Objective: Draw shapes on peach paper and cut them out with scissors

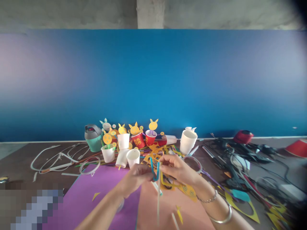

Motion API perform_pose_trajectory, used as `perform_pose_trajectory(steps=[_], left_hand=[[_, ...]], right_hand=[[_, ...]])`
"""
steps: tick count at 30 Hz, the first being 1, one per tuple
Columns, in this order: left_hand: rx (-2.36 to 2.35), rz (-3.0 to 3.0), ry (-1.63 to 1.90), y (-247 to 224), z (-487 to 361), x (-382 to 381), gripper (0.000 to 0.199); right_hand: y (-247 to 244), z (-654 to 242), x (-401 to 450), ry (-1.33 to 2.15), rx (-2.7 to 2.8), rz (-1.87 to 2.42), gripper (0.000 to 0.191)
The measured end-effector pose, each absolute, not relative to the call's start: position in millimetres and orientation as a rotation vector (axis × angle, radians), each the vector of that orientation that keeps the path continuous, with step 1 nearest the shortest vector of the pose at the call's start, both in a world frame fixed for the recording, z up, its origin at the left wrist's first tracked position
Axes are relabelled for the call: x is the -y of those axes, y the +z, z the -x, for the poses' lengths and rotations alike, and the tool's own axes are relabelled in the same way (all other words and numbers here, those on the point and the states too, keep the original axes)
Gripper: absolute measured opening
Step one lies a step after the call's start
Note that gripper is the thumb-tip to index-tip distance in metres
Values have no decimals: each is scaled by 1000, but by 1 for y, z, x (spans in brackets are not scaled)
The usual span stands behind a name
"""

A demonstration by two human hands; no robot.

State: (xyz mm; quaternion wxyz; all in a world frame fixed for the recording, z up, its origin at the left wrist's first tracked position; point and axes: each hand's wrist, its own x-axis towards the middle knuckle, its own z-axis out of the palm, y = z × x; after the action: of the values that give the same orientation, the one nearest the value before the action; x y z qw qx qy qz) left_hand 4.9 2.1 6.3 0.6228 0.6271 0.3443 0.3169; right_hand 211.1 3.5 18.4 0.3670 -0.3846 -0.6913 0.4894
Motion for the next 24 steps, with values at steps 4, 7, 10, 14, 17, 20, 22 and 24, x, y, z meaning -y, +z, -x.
perform_pose_trajectory(steps=[4,7,10,14,17,20,22,24], left_hand=[[-854,-1699,641,6,-4,-2,18],[-910,-1634,743,0,-7,-5,25],[-910,-1447,796,-6,-10,-8,32],[-871,-1274,788,-7,-11,-6,38],[-841,-1105,825,-7,-11,-4,33],[-826,-853,963,-8,-12,-4,23],[-814,-722,1050,-9,-13,-5,18],[-796,-664,1091,-10,-14,-5,17]], right_hand=[[19,-208,-1,1217,1892,1051,11],[19,-204,-2,1187,1783,1061,12],[18,-201,-5,1223,1648,1037,13],[12,-199,-8,1323,1512,978,19],[9,-199,-11,1377,1378,901,23],[8,-198,-12,1396,1317,787,17],[7,-195,-11,1412,1352,730,21],[7,-191,-8,1414,1381,704,24]])
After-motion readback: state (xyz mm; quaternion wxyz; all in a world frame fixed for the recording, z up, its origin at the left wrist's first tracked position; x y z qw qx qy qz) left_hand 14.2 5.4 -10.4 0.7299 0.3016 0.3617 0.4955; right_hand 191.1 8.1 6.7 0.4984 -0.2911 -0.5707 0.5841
